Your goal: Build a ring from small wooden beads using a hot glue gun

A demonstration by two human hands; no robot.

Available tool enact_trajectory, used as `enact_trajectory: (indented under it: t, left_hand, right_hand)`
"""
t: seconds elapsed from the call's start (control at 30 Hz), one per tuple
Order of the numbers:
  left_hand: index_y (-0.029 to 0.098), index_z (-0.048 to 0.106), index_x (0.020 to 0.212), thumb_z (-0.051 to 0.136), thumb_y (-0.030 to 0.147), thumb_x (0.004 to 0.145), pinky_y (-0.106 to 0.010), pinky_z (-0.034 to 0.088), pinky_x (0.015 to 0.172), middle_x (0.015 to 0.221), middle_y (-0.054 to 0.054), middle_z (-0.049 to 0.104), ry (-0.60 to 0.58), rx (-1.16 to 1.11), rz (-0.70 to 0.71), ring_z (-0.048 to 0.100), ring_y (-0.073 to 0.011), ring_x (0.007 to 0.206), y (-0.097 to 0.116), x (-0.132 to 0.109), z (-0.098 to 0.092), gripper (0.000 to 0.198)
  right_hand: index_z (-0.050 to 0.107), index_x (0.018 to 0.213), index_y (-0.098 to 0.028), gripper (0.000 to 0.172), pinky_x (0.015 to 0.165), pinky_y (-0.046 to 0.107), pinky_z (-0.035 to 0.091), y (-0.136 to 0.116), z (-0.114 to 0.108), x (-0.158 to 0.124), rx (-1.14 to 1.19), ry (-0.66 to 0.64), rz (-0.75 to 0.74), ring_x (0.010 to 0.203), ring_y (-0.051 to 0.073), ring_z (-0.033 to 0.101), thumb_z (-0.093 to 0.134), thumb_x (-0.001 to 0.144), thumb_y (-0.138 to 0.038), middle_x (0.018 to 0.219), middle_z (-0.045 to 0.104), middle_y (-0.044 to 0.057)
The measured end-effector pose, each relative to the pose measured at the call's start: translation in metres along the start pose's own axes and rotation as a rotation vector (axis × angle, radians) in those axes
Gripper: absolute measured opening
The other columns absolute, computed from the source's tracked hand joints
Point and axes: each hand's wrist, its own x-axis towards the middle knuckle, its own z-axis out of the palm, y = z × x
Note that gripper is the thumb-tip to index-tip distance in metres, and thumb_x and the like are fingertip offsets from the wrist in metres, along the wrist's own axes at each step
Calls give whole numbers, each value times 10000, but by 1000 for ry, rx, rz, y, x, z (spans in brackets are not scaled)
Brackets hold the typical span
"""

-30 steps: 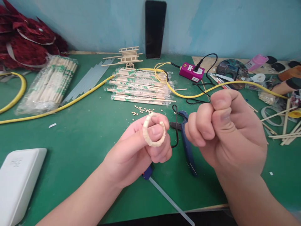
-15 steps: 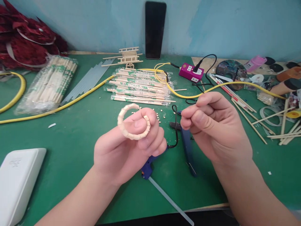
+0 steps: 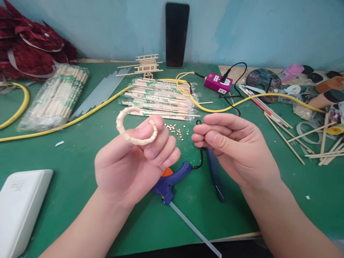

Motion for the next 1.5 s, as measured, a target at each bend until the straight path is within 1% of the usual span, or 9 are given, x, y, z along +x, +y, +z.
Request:
enact_trajectory:
  t: [0.33, 0.47, 0.63, 0.73, 0.8, 1.0, 1.27, 1.4, 1.5]
  left_hand:
    - [155, 628, 778, 788, 179, 894, -247, 418, 569, 616, 64, 365, 9, -14, -5, 361, -87, 556, 0, 2, -1, 199]
    - [159, 628, 770, 797, 195, 882, -251, 423, 567, 614, 62, 368, 15, 6, -14, 372, -94, 556, -1, 2, -1, 206]
    - [154, 676, 788, 802, 215, 908, -237, 447, 578, 612, 51, 410, 9, 85, 7, 400, -97, 559, -5, 1, 0, 184]
    - [166, 724, 837, 813, 229, 928, -238, 456, 577, 613, 46, 429, -26, 122, 10, 407, -106, 556, -8, 1, 1, 142]
    - [173, 737, 845, 817, 240, 937, -243, 465, 589, 615, 43, 430, -60, 104, -12, 407, -113, 561, -10, 1, 1, 139]
    - [190, 758, 890, 809, 284, 965, -245, 442, 626, 615, 34, 450, -114, 101, -95, 392, -116, 581, -15, -1, 0, 131]
    - [198, 724, 870, 826, 314, 935, -280, 436, 654, 743, 12, 449, -184, 82, -101, 430, -141, 665, -18, -1, -3, 168]
    - [198, 555, 750, 791, 328, 869, -283, 428, 623, 718, 28, 374, -370, 47, -129, 383, -139, 645, -14, 2, -5, 294]
    - [207, 425, 680, 787, 325, 849, -291, 374, 586, 645, 44, 322, -506, 28, -189, 335, -133, 585, -9, 4, -7, 417]
  right_hand:
    - [824, 1309, -420, 600, 1190, 583, 653, 5, -9, 5, -93, -102, -108, 1424, 285, 745, 764, 829, -65, 1383, 836, -63]
    - [778, 1393, -455, 488, 1132, 654, 652, -7, -14, 12, -226, -129, -86, 1553, 311, 635, 679, 948, -281, 1557, 738, -70]
    - [748, 1427, -399, 396, 1122, 612, 649, -1, -8, 7, -347, -111, -226, 1472, 301, 705, 521, 1121, -510, 1538, 765, 2]
    - [832, 1255, -310, 260, 1131, 504, 646, 10, 2, -5, -564, 48, -527, 1341, 292, 756, 715, 1036, -230, 1393, 814, 81]
    - [844, 1198, -284, 280, 1024, 455, 680, 13, 8, -11, -683, 8, -648, 1168, 268, 798, 733, 997, -122, 1239, 844, 87]
    - [839, 1141, -211, 241, 816, 346, 699, 12, 13, -12, -703, -113, -713, 911, 214, 815, 786, 949, -77, 1047, 857, 89]
    - [847, 1184, -254, 300, 793, 305, 683, 14, 13, -17, -607, -10, -573, 939, 183, 791, 731, 1000, -47, 1054, 846, 33]
    - [859, 1160, -286, 224, 739, 260, 690, 11, 14, -19, -467, 87, -325, 825, 137, 788, 723, 1070, -133, 1044, 843, 5]
    - [868, 1124, -291, 169, 698, 228, 681, 7, 15, -19, -364, 31, -185, 776, 119, 782, 755, 1067, -179, 973, 835, -10]
